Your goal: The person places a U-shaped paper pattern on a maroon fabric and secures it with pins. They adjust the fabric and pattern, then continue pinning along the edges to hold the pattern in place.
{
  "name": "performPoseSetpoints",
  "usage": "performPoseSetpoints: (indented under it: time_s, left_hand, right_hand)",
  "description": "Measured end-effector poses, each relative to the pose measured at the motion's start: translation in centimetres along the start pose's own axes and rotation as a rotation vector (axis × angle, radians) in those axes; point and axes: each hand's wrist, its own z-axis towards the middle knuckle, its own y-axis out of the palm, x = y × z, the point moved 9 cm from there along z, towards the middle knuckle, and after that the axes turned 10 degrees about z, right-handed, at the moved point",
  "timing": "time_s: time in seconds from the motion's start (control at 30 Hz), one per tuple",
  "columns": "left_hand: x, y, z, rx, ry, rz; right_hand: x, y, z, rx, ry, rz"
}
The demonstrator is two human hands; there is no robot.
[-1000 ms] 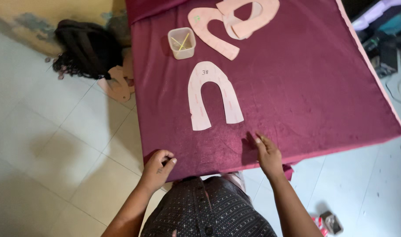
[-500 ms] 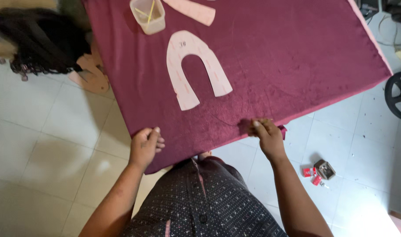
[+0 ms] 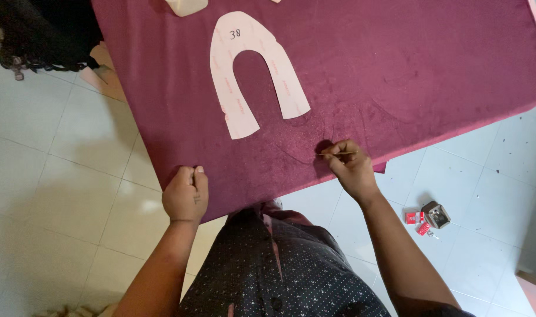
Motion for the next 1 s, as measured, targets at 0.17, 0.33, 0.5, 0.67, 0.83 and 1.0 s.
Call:
performPoseSetpoints:
  time_s: [0.17, 0.33, 0.5, 0.67, 0.83, 1.0]
  left_hand:
    - [-0.4, 0.9, -0.3, -0.045, -0.066, 0.027]
    - [-0.2, 0.5, -0.3, -0.001, -0.042, 0.037]
    - [0.1, 0.3, -0.3, 0.044, 0.0, 0.059]
    - [0.1, 0.3, -0.3, 0.042, 0.004, 0.026]
    - [0.0, 0.7, -0.3, -0.007, -0.013, 0.076]
    - [-0.1, 0.7, -0.4, 0.009, -0.004, 0.056]
  right_hand:
    - [-0.2, 0.4, -0.3, -0.033, -0.129, 0.024]
    - [-0.3, 0.7, -0.3, -0.025, -0.154, -0.044]
    - [-0.5, 0.7, -0.3, -0.043, -0.19, -0.115]
    - [-0.7, 0.4, -0.4, -0.03, -0.205, -0.159]
    - [-0.5, 0.9, -0.2, -0.056, -0.163, -0.153]
    - [-0.4, 0.2, -0.2, -0.007, -0.192, -0.093]
